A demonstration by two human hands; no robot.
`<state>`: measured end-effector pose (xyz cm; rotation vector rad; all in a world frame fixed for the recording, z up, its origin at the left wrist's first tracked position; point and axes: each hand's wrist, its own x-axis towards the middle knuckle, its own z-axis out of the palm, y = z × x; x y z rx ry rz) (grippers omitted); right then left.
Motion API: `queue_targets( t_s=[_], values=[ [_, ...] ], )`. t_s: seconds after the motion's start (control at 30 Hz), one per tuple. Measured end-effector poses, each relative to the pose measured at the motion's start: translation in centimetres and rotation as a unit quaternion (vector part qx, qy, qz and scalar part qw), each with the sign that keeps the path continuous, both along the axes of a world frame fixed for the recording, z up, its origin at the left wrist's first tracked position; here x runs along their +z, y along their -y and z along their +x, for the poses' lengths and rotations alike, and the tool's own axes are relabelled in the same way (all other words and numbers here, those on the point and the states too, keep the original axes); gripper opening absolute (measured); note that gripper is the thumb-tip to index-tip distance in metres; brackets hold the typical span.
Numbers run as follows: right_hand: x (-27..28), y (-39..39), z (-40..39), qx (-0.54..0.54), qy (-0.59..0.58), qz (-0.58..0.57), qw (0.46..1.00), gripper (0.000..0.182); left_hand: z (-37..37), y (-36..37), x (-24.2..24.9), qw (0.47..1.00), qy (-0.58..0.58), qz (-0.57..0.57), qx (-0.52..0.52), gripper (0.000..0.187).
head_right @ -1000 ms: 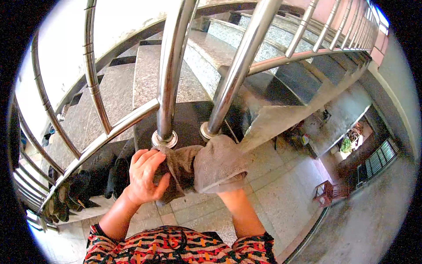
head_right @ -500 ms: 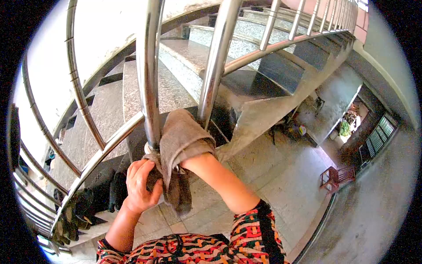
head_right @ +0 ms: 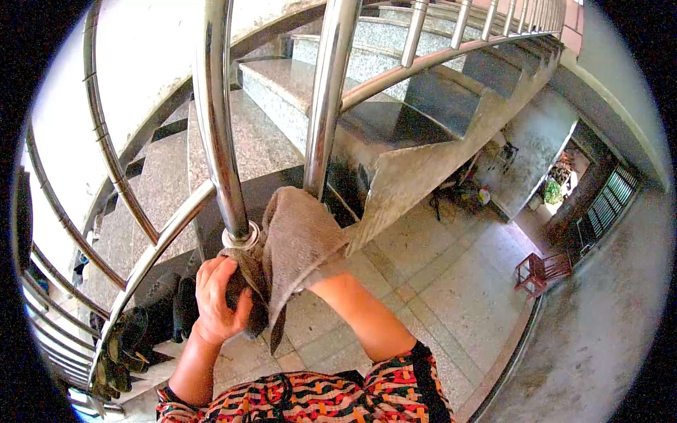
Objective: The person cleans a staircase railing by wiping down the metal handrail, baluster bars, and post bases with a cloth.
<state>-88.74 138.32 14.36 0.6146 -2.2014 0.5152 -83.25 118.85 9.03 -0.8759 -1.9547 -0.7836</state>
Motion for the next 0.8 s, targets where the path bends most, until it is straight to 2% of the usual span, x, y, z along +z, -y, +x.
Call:
queue_targets(
  t_s=[0.03, 0.13, 0.27, 0.37, 0.53, 0.7, 0.77, 0.8],
  values=[
    [-0.5, -0.4, 0.3, 0.001, 0.000, 0.000, 1.000, 0.023, -0.1, 0.0, 0.0, 1.000, -0.003, 0.004, -0.003, 0.055],
    [-3.4, -3.1, 1.0, 0.018, 0.089, 0.033, 0.995, 0.038, 0.0, 0.1, 0.2, 1.000, -0.001, 0.005, -0.009, 0.054],
    [-9.7, -10.1, 3.9, -0.037, 0.102, -0.052, 0.993, 0.037, -0.1, 0.2, -0.1, 1.000, -0.007, 0.012, -0.009, 0.054],
    [-10.7, -12.4, 5.7, -0.113, 0.135, -0.104, 0.979, 0.035, -0.2, 0.1, 0.0, 1.000, -0.012, 0.009, -0.003, 0.054],
    [-8.7, -11.1, 5.7, -0.131, 0.139, -0.200, 0.961, 0.033, -0.2, 0.1, 0.0, 1.000, -0.012, 0.010, -0.010, 0.053],
    [-3.2, -5.7, 2.1, 0.040, 0.078, -0.260, 0.962, 0.031, -0.3, 0.3, -0.1, 1.000, -0.018, 0.014, -0.017, 0.053],
    [-1.4, -3.4, 2.0, 0.074, 0.059, -0.223, 0.970, 0.031, -0.4, 0.4, -0.3, 1.000, -0.016, 0.015, -0.014, 0.052],
    [-0.4, -3.2, 2.4, 0.037, 0.044, -0.128, 0.990, 0.030, -0.5, 0.5, -0.4, 1.000, -0.014, 0.011, -0.024, 0.055]
  ],
)
